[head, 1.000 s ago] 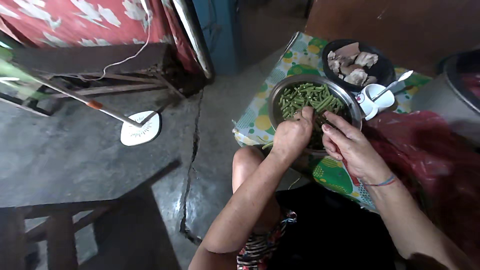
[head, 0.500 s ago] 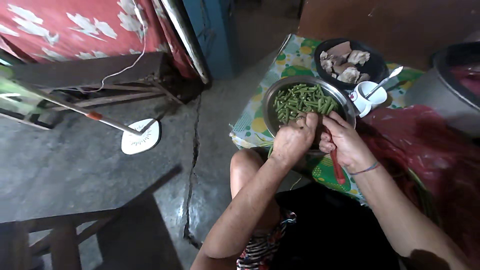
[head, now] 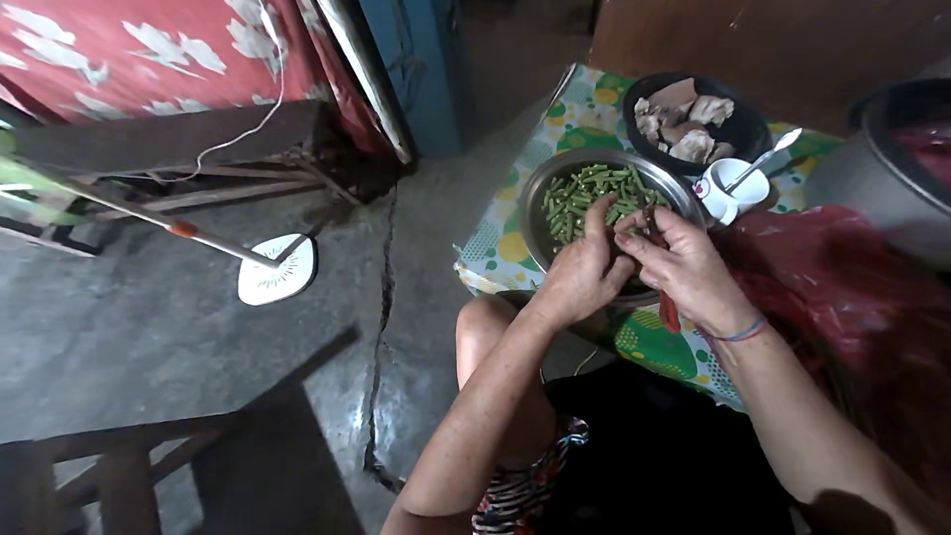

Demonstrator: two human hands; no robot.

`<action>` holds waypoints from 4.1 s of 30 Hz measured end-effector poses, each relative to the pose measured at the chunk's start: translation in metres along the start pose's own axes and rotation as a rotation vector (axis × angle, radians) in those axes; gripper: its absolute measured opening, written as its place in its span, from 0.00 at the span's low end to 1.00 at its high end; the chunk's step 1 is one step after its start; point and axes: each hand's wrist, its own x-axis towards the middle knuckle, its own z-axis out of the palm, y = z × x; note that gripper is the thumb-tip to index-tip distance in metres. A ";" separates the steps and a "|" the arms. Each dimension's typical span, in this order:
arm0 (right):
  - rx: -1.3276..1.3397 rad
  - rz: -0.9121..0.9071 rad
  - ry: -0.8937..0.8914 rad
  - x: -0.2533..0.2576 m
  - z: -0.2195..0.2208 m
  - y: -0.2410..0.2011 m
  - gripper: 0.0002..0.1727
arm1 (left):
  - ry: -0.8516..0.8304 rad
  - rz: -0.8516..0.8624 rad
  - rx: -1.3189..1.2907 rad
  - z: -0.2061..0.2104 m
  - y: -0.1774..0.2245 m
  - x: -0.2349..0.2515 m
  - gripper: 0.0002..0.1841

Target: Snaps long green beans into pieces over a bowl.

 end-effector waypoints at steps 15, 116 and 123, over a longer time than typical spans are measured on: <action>0.106 0.148 0.013 -0.025 0.001 -0.012 0.28 | 0.026 -0.278 0.407 0.004 0.016 0.005 0.17; 0.232 0.042 -0.014 -0.019 -0.014 0.002 0.26 | -0.051 -0.184 -0.382 -0.013 0.003 -0.001 0.20; 0.253 0.131 0.019 -0.027 -0.003 0.001 0.29 | 0.081 -0.213 0.405 0.005 0.012 0.005 0.19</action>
